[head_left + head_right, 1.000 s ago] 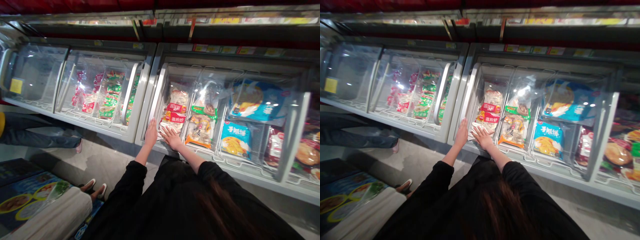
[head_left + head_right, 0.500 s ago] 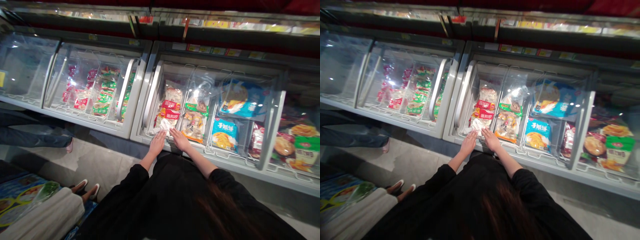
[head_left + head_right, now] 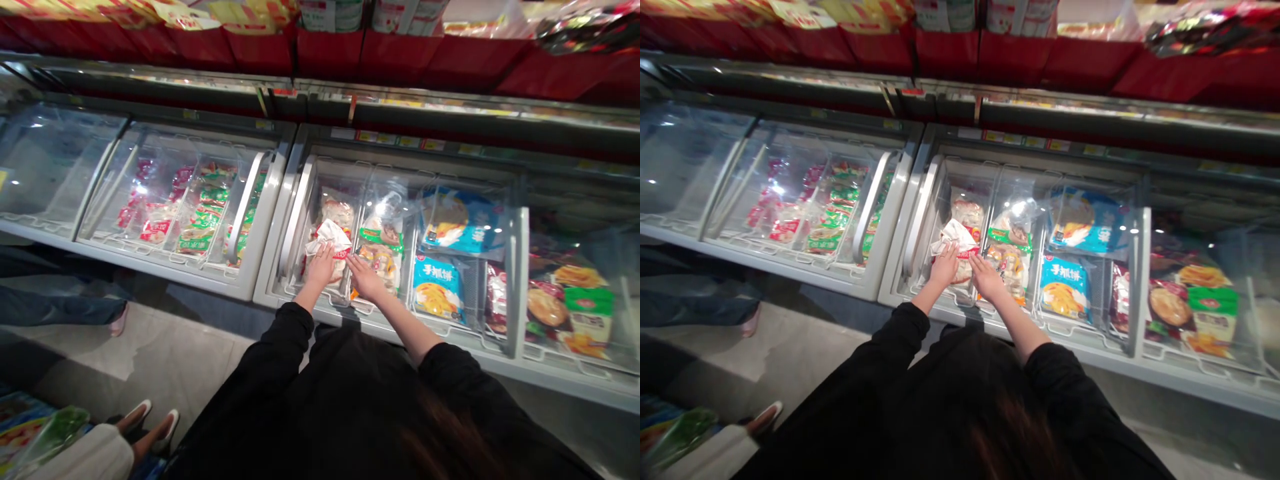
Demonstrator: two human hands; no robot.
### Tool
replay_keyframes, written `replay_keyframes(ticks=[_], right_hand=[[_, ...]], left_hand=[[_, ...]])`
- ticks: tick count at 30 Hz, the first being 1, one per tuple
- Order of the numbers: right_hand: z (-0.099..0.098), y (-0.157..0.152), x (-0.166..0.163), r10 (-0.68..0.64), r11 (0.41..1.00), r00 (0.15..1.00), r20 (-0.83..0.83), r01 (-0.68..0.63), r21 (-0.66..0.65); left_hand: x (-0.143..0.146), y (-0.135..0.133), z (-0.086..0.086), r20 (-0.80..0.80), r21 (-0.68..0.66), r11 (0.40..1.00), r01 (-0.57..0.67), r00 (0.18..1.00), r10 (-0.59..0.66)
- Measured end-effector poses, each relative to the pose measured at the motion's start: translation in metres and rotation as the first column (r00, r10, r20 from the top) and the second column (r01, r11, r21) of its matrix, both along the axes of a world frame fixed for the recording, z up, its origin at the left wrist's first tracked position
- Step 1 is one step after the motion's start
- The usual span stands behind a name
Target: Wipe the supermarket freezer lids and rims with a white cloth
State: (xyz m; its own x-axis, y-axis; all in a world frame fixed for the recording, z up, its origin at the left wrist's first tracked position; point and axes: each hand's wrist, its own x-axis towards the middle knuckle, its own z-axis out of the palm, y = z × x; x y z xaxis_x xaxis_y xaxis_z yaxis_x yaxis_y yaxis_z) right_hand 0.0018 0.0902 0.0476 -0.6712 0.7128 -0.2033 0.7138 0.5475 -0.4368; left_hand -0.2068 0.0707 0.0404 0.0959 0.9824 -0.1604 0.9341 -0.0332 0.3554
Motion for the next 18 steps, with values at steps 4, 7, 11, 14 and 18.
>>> replay_keyframes(ticks=[4,7,11,14,18], right_hand=[[0.006,0.028,-0.008,-0.024,1.0,1.0,-0.001,0.024,0.015],[0.009,0.035,-0.015,-0.022,1.0,1.0,0.001,0.022,0.006],[0.013,0.043,-0.03,0.02,1.0,1.0,0.004,-0.02,-0.005],[0.015,0.056,-0.042,0.056,0.998,0.998,0.011,-0.056,-0.011],[0.014,0.085,-0.051,0.066,0.998,0.998,0.019,-0.066,-0.013]], left_hand=[[-0.009,-0.016,0.006,-0.046,-0.032,0.999,-0.03,0.999,0.028],[-0.018,-0.056,0.014,-0.078,-0.066,0.997,-0.05,0.996,0.045],[-0.027,-0.063,0.019,-0.1,-0.089,0.994,-0.058,0.994,0.049],[-0.034,-0.018,0.018,-0.111,-0.086,0.993,-0.085,0.991,0.076],[-0.042,0.055,0.015,-0.105,-0.08,0.992,-0.093,0.991,0.084]])
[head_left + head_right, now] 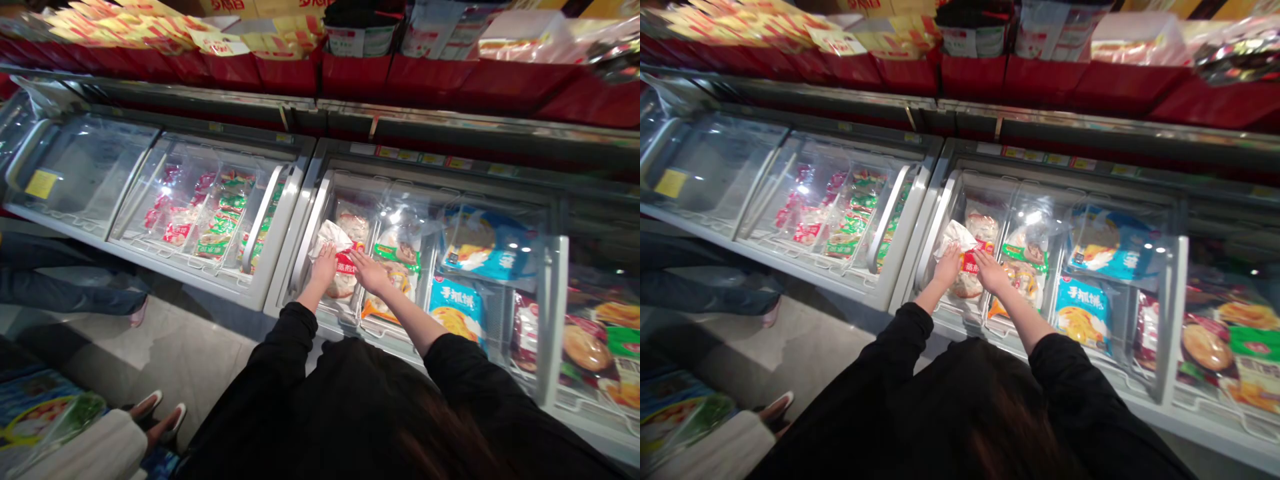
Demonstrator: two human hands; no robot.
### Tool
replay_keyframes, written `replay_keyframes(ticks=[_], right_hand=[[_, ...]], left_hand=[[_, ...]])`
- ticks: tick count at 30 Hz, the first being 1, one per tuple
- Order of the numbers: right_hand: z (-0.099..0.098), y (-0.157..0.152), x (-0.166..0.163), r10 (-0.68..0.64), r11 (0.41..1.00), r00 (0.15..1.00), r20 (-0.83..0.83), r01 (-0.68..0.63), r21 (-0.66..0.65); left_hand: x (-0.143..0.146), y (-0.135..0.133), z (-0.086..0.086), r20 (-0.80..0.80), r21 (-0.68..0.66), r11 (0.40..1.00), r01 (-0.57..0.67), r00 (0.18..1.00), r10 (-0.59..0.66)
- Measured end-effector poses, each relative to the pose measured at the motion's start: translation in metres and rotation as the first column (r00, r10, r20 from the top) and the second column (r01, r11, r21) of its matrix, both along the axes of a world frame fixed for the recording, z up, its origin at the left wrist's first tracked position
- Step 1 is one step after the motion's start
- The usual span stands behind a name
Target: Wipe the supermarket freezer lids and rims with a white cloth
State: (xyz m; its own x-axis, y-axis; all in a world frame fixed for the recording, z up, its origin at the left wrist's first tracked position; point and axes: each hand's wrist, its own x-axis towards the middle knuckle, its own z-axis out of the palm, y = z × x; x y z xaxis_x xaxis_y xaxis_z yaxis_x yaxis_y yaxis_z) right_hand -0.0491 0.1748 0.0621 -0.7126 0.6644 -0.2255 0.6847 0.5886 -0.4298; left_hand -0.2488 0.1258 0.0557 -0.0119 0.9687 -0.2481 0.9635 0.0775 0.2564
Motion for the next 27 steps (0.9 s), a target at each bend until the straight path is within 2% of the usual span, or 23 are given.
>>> replay_keyframes(ticks=[2,4,9,12,15,20,22,24,27], right_hand=[[-0.002,0.016,-0.003,-0.004,1.0,1.0,0.005,0.004,-0.004],[-0.005,0.03,-0.007,-0.01,1.0,1.0,0.008,0.01,-0.009],[-0.015,0.049,-0.02,-0.018,1.0,1.0,0.0,0.018,-0.011],[-0.021,0.053,-0.027,-0.039,0.999,0.999,-0.009,0.039,-0.003],[-0.024,0.059,-0.031,-0.093,0.995,0.996,-0.016,0.093,0.024],[-0.025,0.074,-0.027,-0.181,0.981,0.983,-0.013,0.182,0.074],[-0.025,0.078,-0.021,-0.211,0.974,0.977,-0.005,0.211,0.088],[-0.025,0.081,-0.014,-0.236,0.967,0.972,0.003,0.234,0.097],[-0.025,0.081,-0.006,-0.253,0.963,0.967,0.0,0.252,0.098]], left_hand=[[-0.002,0.019,0.0,0.007,-0.009,1.0,0.019,1.0,-0.019],[-0.002,0.02,0.003,0.014,-0.02,0.999,0.049,0.999,-0.048],[-0.002,-0.021,0.012,0.029,-0.044,0.988,0.148,0.989,-0.147],[-0.01,-0.026,0.013,0.034,-0.05,0.98,0.194,0.981,-0.192],[-0.02,0.005,0.011,0.03,-0.039,0.981,0.193,0.981,-0.191],[-0.028,0.093,0.006,0.013,-0.016,0.993,0.116,0.993,-0.116],[-0.025,0.119,0.006,0.013,-0.01,0.995,0.094,0.995,-0.094],[-0.021,0.132,0.007,0.015,-0.007,0.997,0.08,0.997,-0.08],[-0.009,0.123,0.012,0.014,-0.006,0.997,0.076,0.997,-0.076]])
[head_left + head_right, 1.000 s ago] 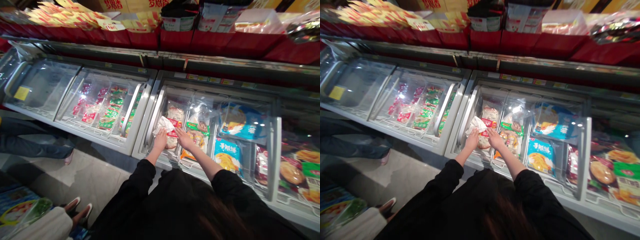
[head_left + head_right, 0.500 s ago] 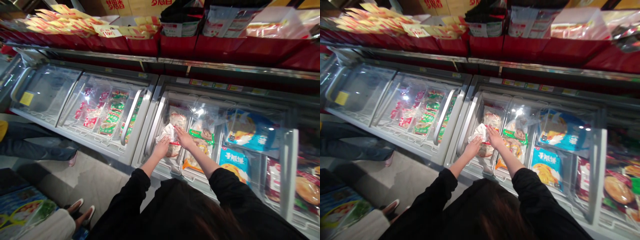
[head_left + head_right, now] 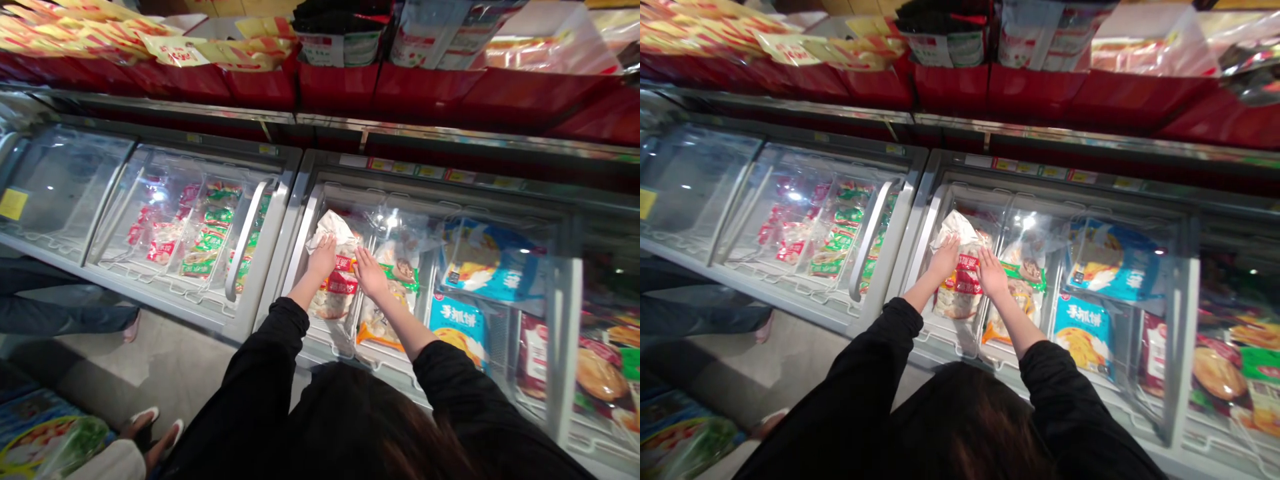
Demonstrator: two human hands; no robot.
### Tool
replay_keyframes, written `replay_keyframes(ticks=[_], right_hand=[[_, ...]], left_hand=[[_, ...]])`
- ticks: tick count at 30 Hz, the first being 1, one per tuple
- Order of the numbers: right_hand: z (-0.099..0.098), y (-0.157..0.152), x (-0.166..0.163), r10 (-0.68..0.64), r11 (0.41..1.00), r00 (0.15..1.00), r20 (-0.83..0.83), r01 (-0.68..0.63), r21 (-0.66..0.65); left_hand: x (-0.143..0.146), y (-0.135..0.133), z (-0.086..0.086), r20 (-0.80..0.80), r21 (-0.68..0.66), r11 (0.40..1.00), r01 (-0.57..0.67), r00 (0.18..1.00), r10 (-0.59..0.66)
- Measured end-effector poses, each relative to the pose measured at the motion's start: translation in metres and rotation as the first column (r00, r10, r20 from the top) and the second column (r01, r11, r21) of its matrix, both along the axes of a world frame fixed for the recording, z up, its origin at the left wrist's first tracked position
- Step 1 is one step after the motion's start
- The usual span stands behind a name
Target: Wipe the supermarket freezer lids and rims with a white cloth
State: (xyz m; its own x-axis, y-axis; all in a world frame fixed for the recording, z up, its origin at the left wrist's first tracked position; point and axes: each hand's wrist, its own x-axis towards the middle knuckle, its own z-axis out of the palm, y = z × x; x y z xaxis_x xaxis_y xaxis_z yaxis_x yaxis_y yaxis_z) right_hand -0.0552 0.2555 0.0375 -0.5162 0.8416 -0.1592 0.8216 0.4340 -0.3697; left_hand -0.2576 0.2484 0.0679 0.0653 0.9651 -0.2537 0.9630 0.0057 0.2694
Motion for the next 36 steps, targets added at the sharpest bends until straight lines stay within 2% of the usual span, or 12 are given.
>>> replay_keyframes(ticks=[4,6,9,14,17,20,25,27,29,34,36], right_hand=[[0.001,-0.005,0.007,-0.023,1.0,0.999,-0.048,0.023,-0.011],[0.001,-0.006,0.011,-0.027,0.999,0.997,-0.067,0.025,-0.023],[0.002,-0.006,0.018,-0.016,0.999,0.999,-0.051,0.013,-0.049],[0.007,-0.006,0.034,0.052,0.997,0.999,-0.001,-0.052,-0.049],[0.009,-0.006,0.044,0.066,0.997,0.998,0.0,-0.066,-0.034],[0.01,-0.005,0.054,0.056,0.998,0.998,0.013,-0.055,-0.037],[0.006,-0.009,0.068,0.022,1.0,0.999,-0.024,-0.022,-0.014],[0.005,-0.012,0.074,0.003,1.0,0.999,-0.04,-0.004,-0.012],[0.005,-0.015,0.082,-0.008,1.0,0.999,-0.043,0.008,-0.013],[0.012,-0.023,0.109,-0.021,1.0,1.0,-0.007,0.021,-0.008],[0.016,-0.024,0.122,-0.023,1.0,1.0,0.006,0.023,-0.003]], left_hand=[[0.016,-0.031,0.006,-0.005,-0.009,1.0,0.02,1.0,-0.02],[0.018,-0.034,0.006,-0.004,-0.011,1.0,0.026,1.0,-0.026],[0.014,-0.01,0.001,0.002,-0.005,1.0,0.017,1.0,-0.017],[0.007,0.067,-0.01,0.01,0.007,0.999,-0.045,0.999,0.045],[0.011,0.096,-0.011,0.01,0.008,0.996,-0.087,0.996,0.087],[0.022,0.094,-0.009,0.009,0.01,0.995,-0.104,0.995,0.104],[0.045,0.049,-0.007,0.019,0.0,0.999,-0.038,0.999,0.038],[0.05,0.041,-0.008,0.023,-0.002,1.0,-0.02,1.0,0.02],[0.051,0.048,-0.01,0.028,0.0,1.0,-0.013,1.0,0.013],[0.056,0.1,-0.011,0.04,0.019,0.998,-0.059,0.997,0.059],[0.066,0.111,-0.011,0.041,0.027,0.996,-0.085,0.996,0.084]])
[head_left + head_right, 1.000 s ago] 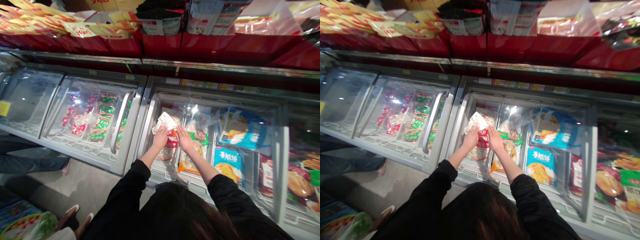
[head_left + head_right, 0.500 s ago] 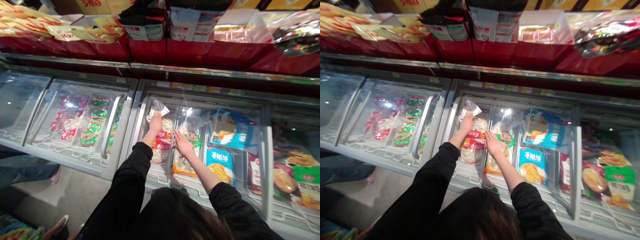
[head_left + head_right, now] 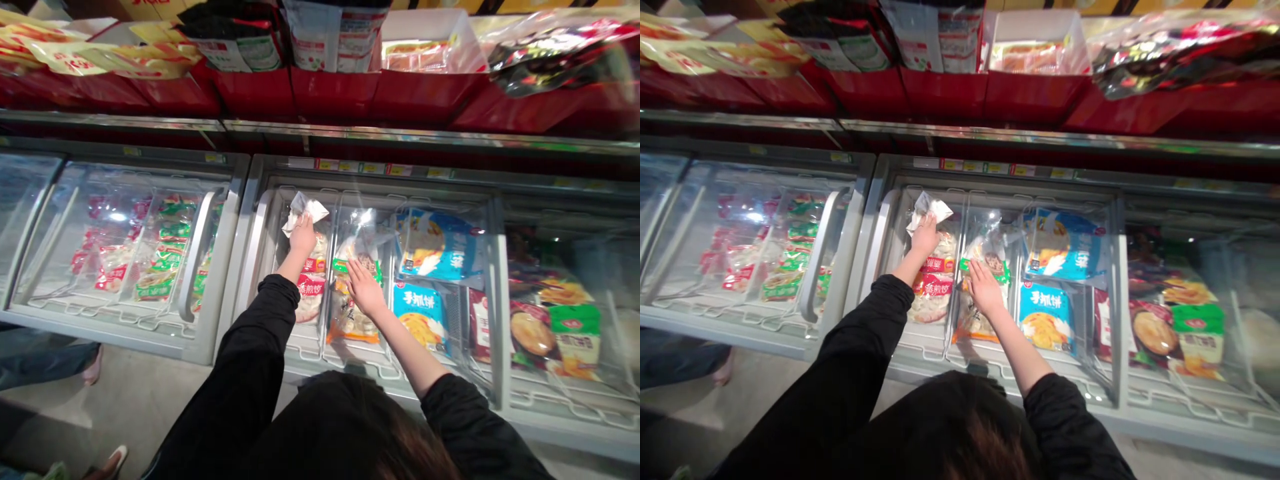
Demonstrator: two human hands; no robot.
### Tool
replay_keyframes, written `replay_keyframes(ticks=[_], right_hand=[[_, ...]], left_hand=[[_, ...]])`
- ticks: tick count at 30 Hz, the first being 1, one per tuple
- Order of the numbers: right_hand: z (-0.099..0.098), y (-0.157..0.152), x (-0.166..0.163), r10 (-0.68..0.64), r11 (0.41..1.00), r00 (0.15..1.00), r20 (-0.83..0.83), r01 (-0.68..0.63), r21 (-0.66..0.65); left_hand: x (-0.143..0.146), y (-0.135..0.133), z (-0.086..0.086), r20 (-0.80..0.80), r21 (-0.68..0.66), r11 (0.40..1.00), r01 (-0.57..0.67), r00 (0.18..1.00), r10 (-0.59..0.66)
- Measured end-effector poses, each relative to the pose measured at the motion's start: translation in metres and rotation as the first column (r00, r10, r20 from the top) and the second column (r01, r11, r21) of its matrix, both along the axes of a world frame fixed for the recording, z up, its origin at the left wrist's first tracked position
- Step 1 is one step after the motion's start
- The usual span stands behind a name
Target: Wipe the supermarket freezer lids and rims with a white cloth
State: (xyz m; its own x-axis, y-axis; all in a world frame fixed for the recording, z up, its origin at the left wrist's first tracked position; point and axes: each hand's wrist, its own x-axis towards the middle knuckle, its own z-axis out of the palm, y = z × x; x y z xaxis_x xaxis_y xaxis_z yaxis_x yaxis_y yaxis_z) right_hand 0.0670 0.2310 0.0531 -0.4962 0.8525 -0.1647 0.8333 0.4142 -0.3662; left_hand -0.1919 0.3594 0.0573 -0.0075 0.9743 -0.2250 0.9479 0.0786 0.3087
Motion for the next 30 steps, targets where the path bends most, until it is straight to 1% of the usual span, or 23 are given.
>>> replay_keyframes(ticks=[2,7,9,10,12,15,17,19,20,22,25,27,28,30], right_hand=[[0.002,-0.001,0.013,-0.009,1.0,1.0,0.014,0.009,-0.003],[0.0,-0.005,0.045,-0.047,0.999,0.999,0.007,0.047,0.001],[-0.002,-0.009,0.056,-0.052,0.999,0.999,-0.002,0.052,-0.002],[-0.002,-0.011,0.061,-0.055,0.998,0.998,-0.001,0.055,-0.007],[-0.002,-0.015,0.073,-0.07,0.997,0.998,0.008,0.07,-0.022],[0.0,-0.019,0.092,-0.116,0.993,0.993,0.012,0.116,-0.032],[0.001,-0.021,0.108,-0.148,0.989,0.989,0.009,0.149,-0.027],[0.001,-0.021,0.124,-0.175,0.984,0.984,0.014,0.175,-0.022],[0.0,-0.021,0.131,-0.186,0.982,0.982,0.016,0.187,-0.023],[-0.001,-0.02,0.144,-0.204,0.978,0.979,0.019,0.205,-0.028],[-0.003,-0.017,0.157,-0.215,0.976,0.977,0.012,0.215,-0.04],[-0.003,-0.015,0.161,-0.213,0.976,0.977,0.0,0.213,-0.05],[-0.003,-0.013,0.162,-0.212,0.976,0.977,-0.008,0.212,-0.055],[-0.003,-0.009,0.165,-0.216,0.975,0.976,-0.025,0.214,-0.063]], left_hand=[[0.016,-0.004,0.0,0.002,0.004,1.0,-0.005,1.0,0.005],[0.068,-0.053,-0.004,0.018,0.001,0.998,0.057,0.998,-0.057],[0.081,-0.064,-0.005,0.022,0.001,0.997,0.075,0.997,-0.075],[0.084,-0.063,-0.005,0.024,0.002,0.997,0.077,0.997,-0.078],[0.086,-0.052,-0.005,0.026,0.003,0.997,0.075,0.997,-0.075],[0.084,-0.019,-0.004,0.032,-0.006,0.998,0.063,0.997,-0.063],[0.088,0.002,-0.004,0.037,-0.011,0.999,0.049,0.998,-0.049],[0.1,0.013,-0.004,0.044,-0.014,0.999,0.039,0.998,-0.039],[0.109,0.012,-0.004,0.05,-0.016,0.999,0.043,0.998,-0.042],[0.131,0.001,-0.004,0.067,-0.02,0.997,0.073,0.995,-0.072],[0.167,-0.031,-0.004,0.092,-0.022,0.99,0.142,0.986,-0.139],[0.185,-0.047,-0.004,0.097,-0.02,0.986,0.167,0.982,-0.165],[0.191,-0.05,-0.004,0.095,-0.02,0.985,0.173,0.981,-0.17],[0.198,-0.044,-0.004,0.091,-0.025,0.984,0.179,0.98,-0.176]])
